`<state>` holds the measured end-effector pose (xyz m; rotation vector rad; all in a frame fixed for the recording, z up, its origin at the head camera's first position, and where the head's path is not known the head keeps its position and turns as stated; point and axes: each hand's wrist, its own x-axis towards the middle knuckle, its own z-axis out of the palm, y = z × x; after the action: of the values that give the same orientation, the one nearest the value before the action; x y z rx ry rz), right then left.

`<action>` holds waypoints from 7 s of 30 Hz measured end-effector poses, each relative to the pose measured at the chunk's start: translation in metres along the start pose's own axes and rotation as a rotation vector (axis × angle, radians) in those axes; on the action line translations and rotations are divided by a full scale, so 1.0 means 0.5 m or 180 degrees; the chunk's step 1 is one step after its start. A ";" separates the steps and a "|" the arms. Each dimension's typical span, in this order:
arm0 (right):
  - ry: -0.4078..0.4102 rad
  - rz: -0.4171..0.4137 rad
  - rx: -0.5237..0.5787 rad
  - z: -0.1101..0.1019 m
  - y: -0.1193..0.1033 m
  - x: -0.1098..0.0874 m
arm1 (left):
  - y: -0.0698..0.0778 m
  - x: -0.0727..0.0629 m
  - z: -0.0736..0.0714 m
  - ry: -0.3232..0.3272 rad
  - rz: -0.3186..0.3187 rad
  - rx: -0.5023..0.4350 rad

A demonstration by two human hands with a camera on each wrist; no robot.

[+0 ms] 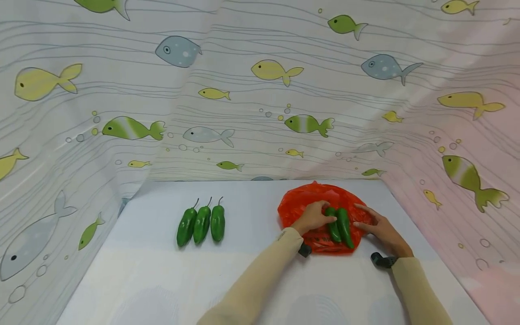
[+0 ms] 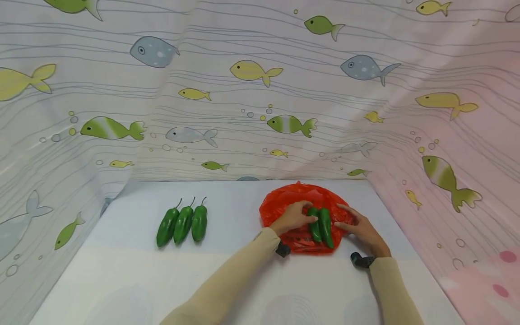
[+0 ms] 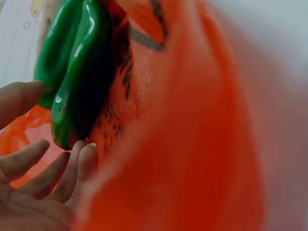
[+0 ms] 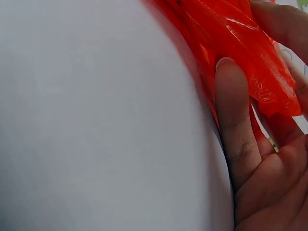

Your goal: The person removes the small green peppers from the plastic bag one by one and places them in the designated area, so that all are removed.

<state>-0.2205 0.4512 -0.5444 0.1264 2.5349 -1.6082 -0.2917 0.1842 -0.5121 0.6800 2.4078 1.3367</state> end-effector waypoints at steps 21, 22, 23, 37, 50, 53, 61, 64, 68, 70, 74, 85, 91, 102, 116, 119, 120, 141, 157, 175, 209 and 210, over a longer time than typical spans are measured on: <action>-0.0026 -0.0092 -0.0036 0.002 -0.007 0.004 | 0.004 0.001 -0.001 -0.0005 -0.0376 -0.0171; -0.0031 -0.0102 -0.0047 0.002 -0.008 0.003 | 0.004 0.000 -0.002 -0.0007 -0.0401 -0.0206; -0.0038 -0.0101 -0.0031 0.002 -0.009 0.003 | 0.004 -0.001 -0.004 -0.0012 -0.0408 -0.0243; -0.0008 -0.0048 0.0046 0.002 -0.008 0.000 | 0.008 -0.001 -0.006 -0.0110 -0.0591 -0.0661; 0.0011 -0.0071 0.0027 0.002 -0.009 -0.001 | 0.000 -0.002 -0.019 0.0079 -0.0514 -0.0702; 0.0017 -0.0068 -0.0014 0.003 -0.011 -0.002 | 0.000 -0.003 -0.025 0.0088 -0.0417 -0.0695; -0.0017 -0.0043 0.0127 0.005 -0.011 -0.006 | 0.003 -0.007 -0.039 0.0081 -0.0168 -0.0715; -0.0017 -0.0045 0.0139 0.005 -0.011 -0.006 | 0.001 -0.009 -0.042 0.0078 -0.0079 -0.0729; -0.0010 -0.0055 0.0135 0.005 -0.011 -0.005 | 0.000 -0.012 -0.050 0.0099 0.0043 -0.0708; -0.0006 -0.0059 0.0132 0.005 -0.010 -0.004 | 0.000 -0.015 -0.055 0.0108 0.0090 -0.0691; -0.0002 -0.0048 0.0107 0.006 -0.009 -0.005 | 0.000 -0.020 -0.065 0.0125 0.0136 -0.0646; 0.0005 0.0038 0.0055 0.010 -0.018 -0.007 | 0.009 -0.042 -0.097 0.0108 0.0375 -0.0496; -0.0028 0.0067 0.0102 0.012 -0.013 -0.001 | 0.009 -0.049 -0.113 0.0119 0.0446 -0.0487; -0.0026 0.0097 -0.0018 0.012 -0.017 -0.008 | 0.018 -0.060 -0.124 0.0158 0.0478 -0.0431; -0.0038 0.0012 0.0027 0.001 -0.011 -0.004 | 0.031 -0.078 -0.161 0.0158 0.0696 -0.0147; -0.0054 0.0021 0.0006 0.001 -0.010 -0.005 | 0.028 -0.079 -0.165 0.0171 0.0729 -0.0056; -0.0062 0.0029 0.0005 0.001 -0.010 -0.005 | 0.026 -0.079 -0.166 0.0169 0.0743 -0.0037; -0.0062 -0.0044 0.0046 0.004 -0.011 -0.005 | -0.011 -0.109 -0.246 0.0301 0.0877 -0.0049; -0.0073 -0.0011 0.0003 0.011 -0.015 -0.011 | -0.048 -0.144 -0.308 0.0404 0.0859 -0.0154; -0.0038 -0.0055 -0.0002 0.004 -0.010 -0.007 | -0.075 -0.185 -0.367 0.0556 0.0746 -0.0079; -0.0010 -0.0075 0.0097 -0.002 -0.015 0.000 | -0.207 -0.265 -0.482 0.0679 0.0134 0.0299; -0.0015 -0.0081 0.0100 -0.002 -0.015 0.000 | -0.211 -0.266 -0.483 0.0689 0.0112 0.0326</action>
<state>-0.2216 0.4489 -0.5373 0.0940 2.5185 -1.6560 -0.3215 -0.1068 -0.4720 0.6358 2.6623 1.3718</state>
